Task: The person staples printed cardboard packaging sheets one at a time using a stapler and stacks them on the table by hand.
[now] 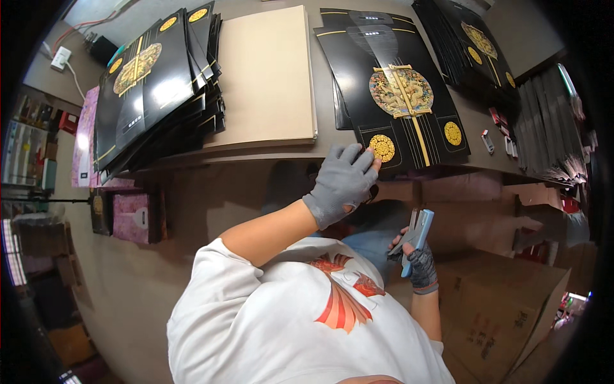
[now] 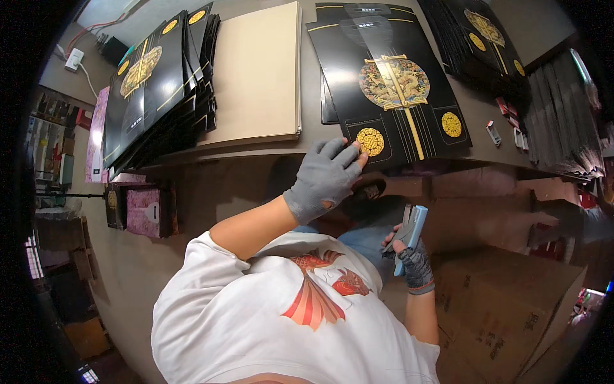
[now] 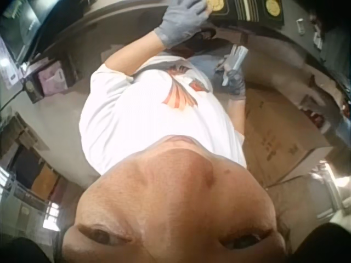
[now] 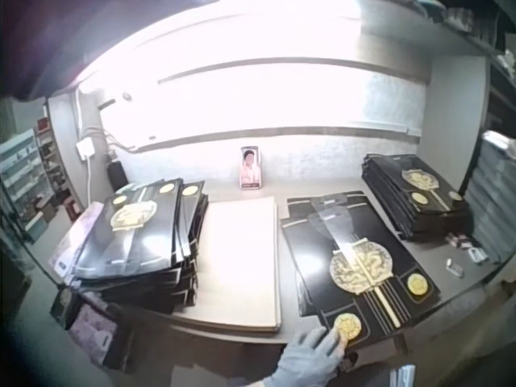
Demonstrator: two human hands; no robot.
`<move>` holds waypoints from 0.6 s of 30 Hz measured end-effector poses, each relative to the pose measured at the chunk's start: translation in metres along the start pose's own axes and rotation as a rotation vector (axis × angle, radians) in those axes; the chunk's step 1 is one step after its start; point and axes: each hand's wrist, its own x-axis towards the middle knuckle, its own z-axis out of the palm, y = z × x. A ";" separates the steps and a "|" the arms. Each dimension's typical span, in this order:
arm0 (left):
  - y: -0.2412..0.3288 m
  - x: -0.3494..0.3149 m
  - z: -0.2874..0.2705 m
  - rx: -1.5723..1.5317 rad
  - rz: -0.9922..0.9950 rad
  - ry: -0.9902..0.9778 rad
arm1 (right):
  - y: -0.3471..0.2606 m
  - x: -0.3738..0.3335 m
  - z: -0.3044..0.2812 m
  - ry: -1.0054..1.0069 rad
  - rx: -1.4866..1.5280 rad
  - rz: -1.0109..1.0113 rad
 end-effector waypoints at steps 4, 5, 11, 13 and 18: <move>-0.001 -0.015 -0.009 -0.170 -0.041 -0.076 | -0.011 0.004 0.007 -0.021 -0.070 -0.009; -0.004 -0.021 -0.002 -0.291 -0.005 -0.002 | -0.012 0.003 0.010 -0.020 -0.070 -0.006; 0.005 -0.041 0.010 -1.471 -0.961 -0.049 | -0.005 -0.001 0.008 0.000 -0.028 0.028; 0.005 -0.029 0.010 -1.592 -0.992 -0.220 | -0.008 0.000 0.003 -0.016 -0.160 0.044; 0.015 -0.007 0.010 -1.752 -0.916 -0.243 | -0.030 0.002 0.007 -0.054 -0.303 0.113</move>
